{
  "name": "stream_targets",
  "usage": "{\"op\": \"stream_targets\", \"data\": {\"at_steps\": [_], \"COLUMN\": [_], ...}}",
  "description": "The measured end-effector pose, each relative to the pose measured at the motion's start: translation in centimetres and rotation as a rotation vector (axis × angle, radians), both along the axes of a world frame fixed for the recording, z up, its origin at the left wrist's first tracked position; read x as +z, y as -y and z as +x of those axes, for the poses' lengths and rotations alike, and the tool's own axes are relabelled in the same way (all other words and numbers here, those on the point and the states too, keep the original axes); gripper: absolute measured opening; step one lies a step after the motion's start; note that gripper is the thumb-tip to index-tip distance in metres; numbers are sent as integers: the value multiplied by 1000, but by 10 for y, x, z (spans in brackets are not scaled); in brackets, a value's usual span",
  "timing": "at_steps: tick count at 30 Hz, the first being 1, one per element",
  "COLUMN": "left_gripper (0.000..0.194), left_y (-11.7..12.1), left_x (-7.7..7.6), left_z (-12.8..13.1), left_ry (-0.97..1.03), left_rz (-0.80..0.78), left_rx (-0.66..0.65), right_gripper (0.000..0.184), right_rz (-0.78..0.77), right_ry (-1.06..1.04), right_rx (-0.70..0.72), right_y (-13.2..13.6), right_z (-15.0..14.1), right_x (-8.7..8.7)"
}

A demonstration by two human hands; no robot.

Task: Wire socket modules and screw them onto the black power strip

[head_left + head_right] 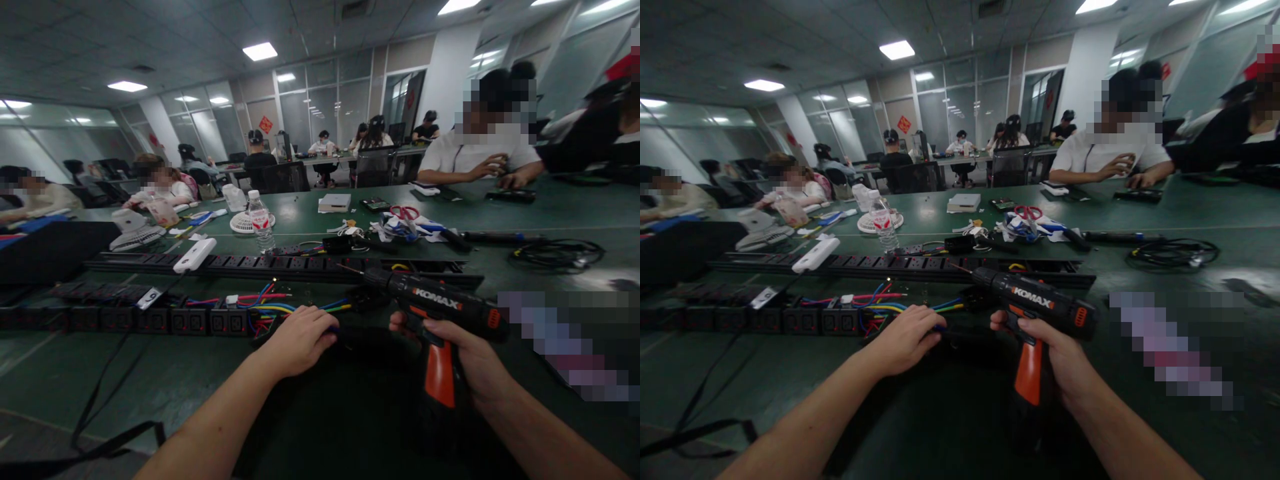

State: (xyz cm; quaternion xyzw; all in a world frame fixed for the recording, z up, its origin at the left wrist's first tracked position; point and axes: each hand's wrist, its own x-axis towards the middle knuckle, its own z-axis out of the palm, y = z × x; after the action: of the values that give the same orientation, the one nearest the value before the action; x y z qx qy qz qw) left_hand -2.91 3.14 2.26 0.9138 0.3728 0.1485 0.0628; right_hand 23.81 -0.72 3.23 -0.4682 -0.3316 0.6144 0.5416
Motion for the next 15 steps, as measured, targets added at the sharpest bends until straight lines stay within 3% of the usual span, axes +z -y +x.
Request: {"op": "stream_targets", "data": {"at_steps": [8, 15], "left_gripper": [21, 23], "left_y": [-22, -26], "left_x": [-4, -7], "left_z": [14, 20], "left_ry": [-98, -118], "left_rz": [-7, -24], "left_rx": [55, 83], "right_gripper": [27, 26], "right_rz": [30, 25], "right_ry": [-5, -15], "right_rx": [96, 69], "right_y": [0, -1], "right_z": [-8, -10], "right_x": [-2, -3]}}
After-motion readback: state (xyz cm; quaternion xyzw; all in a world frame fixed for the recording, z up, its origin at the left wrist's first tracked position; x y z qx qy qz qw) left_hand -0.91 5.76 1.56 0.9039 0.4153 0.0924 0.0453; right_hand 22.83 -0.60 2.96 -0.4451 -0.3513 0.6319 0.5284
